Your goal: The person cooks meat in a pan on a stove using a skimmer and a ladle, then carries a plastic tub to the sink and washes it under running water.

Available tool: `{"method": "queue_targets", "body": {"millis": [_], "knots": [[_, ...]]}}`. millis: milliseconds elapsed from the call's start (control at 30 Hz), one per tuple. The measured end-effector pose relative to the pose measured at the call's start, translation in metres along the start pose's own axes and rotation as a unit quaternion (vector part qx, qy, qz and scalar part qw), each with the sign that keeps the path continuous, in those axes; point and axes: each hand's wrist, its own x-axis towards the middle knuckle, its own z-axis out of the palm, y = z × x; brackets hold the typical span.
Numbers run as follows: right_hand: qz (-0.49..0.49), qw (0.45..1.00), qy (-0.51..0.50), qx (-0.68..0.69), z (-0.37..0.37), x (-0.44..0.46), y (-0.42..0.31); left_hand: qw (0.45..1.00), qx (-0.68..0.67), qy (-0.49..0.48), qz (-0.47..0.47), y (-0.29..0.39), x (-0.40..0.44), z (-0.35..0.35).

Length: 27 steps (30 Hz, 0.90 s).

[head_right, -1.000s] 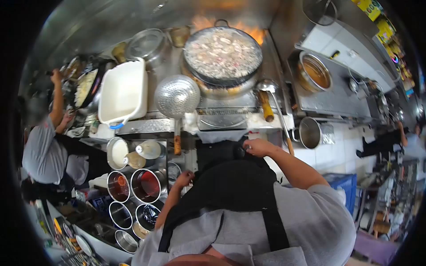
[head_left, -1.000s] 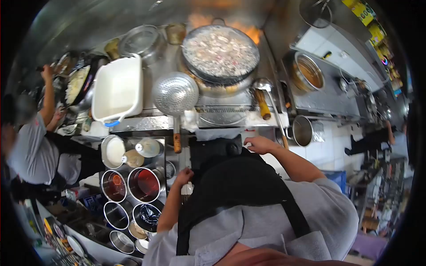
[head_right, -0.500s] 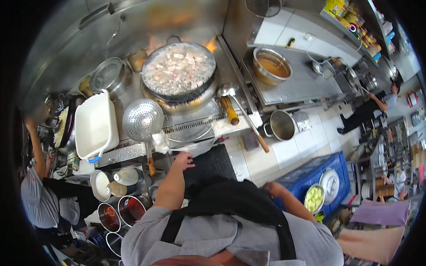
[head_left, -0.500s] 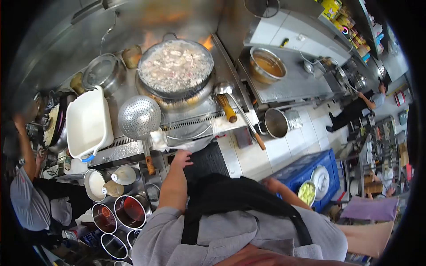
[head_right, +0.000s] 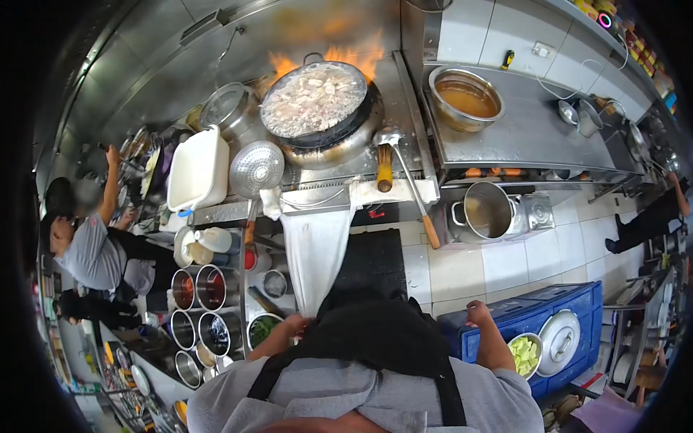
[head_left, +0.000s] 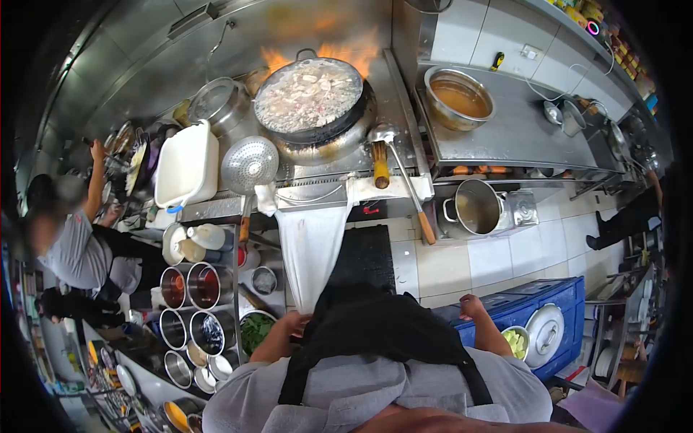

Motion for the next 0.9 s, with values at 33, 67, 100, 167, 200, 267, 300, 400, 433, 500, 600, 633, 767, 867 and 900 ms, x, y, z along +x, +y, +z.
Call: {"method": "queue_targets", "body": {"millis": [33, 67, 100, 167, 200, 267, 300, 400, 433, 500, 600, 633, 767, 867, 900], "knots": [[0.003, 1.000, -0.012, -0.024, 0.007, 0.007, 0.002, 0.996, 0.049, 0.035, 0.061, -0.016, 0.011, 0.010], [-0.004, 0.999, -0.022, -0.025, 0.016, 0.014, 0.002, 0.996, 0.046, 0.046, 0.056, -0.026, 0.026, 0.014], [0.008, 0.999, -0.036, -0.015, 0.027, 0.021, 0.003, 0.987, 0.066, 0.063, 0.133, -0.033, 0.043, 0.016], [0.012, 0.999, -0.051, -0.009, 0.045, 0.039, -0.005, 0.971, 0.082, 0.086, 0.209, -0.021, 0.038, 0.017], [-0.028, 0.997, -0.069, -0.028, 0.058, 0.047, -0.013, 0.976, 0.144, 0.087, 0.139, 0.007, 0.015, 0.010], [-0.071, 0.992, -0.088, -0.051, 0.082, 0.054, -0.025, 0.977, 0.168, 0.104, 0.084, 0.058, -0.047, -0.005], [-0.117, 0.987, -0.103, -0.034, 0.091, 0.056, -0.038, 0.978, 0.133, 0.121, 0.102, 0.071, -0.063, -0.010], [-0.172, 0.974, -0.140, 0.052, 0.097, 0.038, -0.099, 0.957, 0.054, 0.215, 0.186, 0.065, -0.053, -0.054], [-0.117, 0.971, -0.141, 0.151, 0.092, 0.026, -0.120, 0.952, 0.013, 0.215, 0.216, 0.063, -0.051, -0.072], [-0.147, 0.943, -0.124, 0.270, 0.067, 0.019, -0.155, 0.929, 0.095, 0.225, 0.278, 0.023, -0.004, -0.126], [-0.246, 0.907, 0.026, 0.342, 0.022, 0.031, -0.198, 0.936, 0.082, 0.230, 0.252, 0.026, -0.013, -0.137], [-0.285, 0.890, 0.035, 0.354, 0.005, 0.038, -0.210, 0.960, -0.006, 0.225, 0.166, 0.035, -0.032, -0.134], [-0.292, 0.849, 0.091, 0.432, -0.006, -0.025, -0.278, 0.971, 0.042, 0.146, 0.184, 0.025, -0.015, -0.145], [-0.316, 0.858, 0.059, 0.401, 0.025, -0.041, -0.298, 0.987, 0.064, 0.085, 0.123, 0.034, -0.012, -0.149], [-0.324, 0.864, 0.045, 0.382, 0.039, -0.040, -0.300, 0.986, 0.064, 0.084, 0.126, 0.046, -0.014, -0.152]]}}
